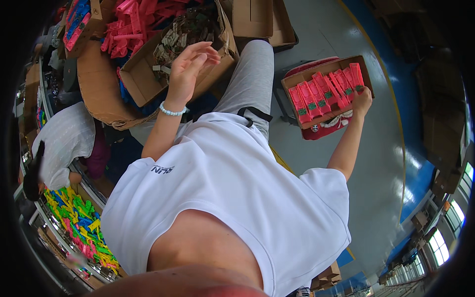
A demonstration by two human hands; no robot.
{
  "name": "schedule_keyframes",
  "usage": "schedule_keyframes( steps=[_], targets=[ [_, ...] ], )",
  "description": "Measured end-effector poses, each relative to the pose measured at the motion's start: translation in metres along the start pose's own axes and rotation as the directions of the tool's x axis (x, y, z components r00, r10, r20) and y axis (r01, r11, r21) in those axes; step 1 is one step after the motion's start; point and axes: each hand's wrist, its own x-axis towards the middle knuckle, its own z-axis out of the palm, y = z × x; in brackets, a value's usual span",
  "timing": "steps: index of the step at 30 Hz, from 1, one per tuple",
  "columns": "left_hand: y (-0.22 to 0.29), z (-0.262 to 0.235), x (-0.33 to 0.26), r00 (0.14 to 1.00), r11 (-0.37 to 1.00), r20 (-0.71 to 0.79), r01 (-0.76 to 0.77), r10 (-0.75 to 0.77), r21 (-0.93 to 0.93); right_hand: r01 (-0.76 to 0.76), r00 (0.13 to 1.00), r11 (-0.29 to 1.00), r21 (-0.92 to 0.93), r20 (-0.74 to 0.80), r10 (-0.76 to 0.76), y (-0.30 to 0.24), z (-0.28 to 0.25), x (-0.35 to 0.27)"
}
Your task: The person repeatedly takes plastic toy casings and electronic circuit components from boxes, installs the circuits into the casings by hand, and places the assembled parts into a tray.
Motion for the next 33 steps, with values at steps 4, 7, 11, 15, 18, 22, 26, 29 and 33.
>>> schedule_keyframes(
  steps=[4,7,11,15,18,22,26,29,33],
  targets=[
    [0.024,-0.027,-0.017,0.996,0.997,-0.074,-0.043,0.048,0.061,0.168,0.986,0.978,-0.121,-0.005,-0.17,0.029,0.023,0.049],
    [0.038,-0.043,-0.022,0.989,0.993,-0.141,-0.036,0.051,0.108,0.057,0.994,0.914,-0.402,0.111,-0.013,0.044,0.041,0.053],
    [0.049,-0.088,-0.028,0.964,0.975,-0.263,0.015,0.045,0.22,-0.051,0.988,0.803,-0.594,0.09,0.13,0.065,0.058,0.034],
    [0.043,-0.171,-0.044,0.889,0.819,-0.455,0.222,0.053,0.529,-0.038,0.972,0.896,-0.442,0.19,0.135,0.066,0.071,0.049],
    [0.048,-0.234,-0.038,0.831,0.581,-0.556,0.455,-0.005,0.675,-0.079,0.952,0.886,-0.457,0.229,0.203,0.055,0.067,0.043],
    [0.024,-0.331,-0.007,0.901,0.244,-0.388,0.339,0.193,0.909,-0.115,0.979,0.877,-0.466,0.096,0.179,0.021,0.04,0.053],
    [-0.016,-0.356,0.049,0.956,-0.008,-0.293,0.294,0.023,0.956,0.051,0.999,0.921,-0.386,0.034,-0.041,-0.007,0.019,0.067],
    [-0.037,-0.385,0.056,0.934,-0.064,-0.343,0.338,-0.102,0.939,0.244,0.944,0.954,-0.172,-0.184,-0.274,-0.052,0.014,0.088],
    [-0.033,-0.397,0.045,0.949,0.122,-0.265,0.247,0.173,0.961,0.425,0.825,0.901,-0.085,-0.373,-0.424,-0.206,-0.056,0.105]
  ],
)
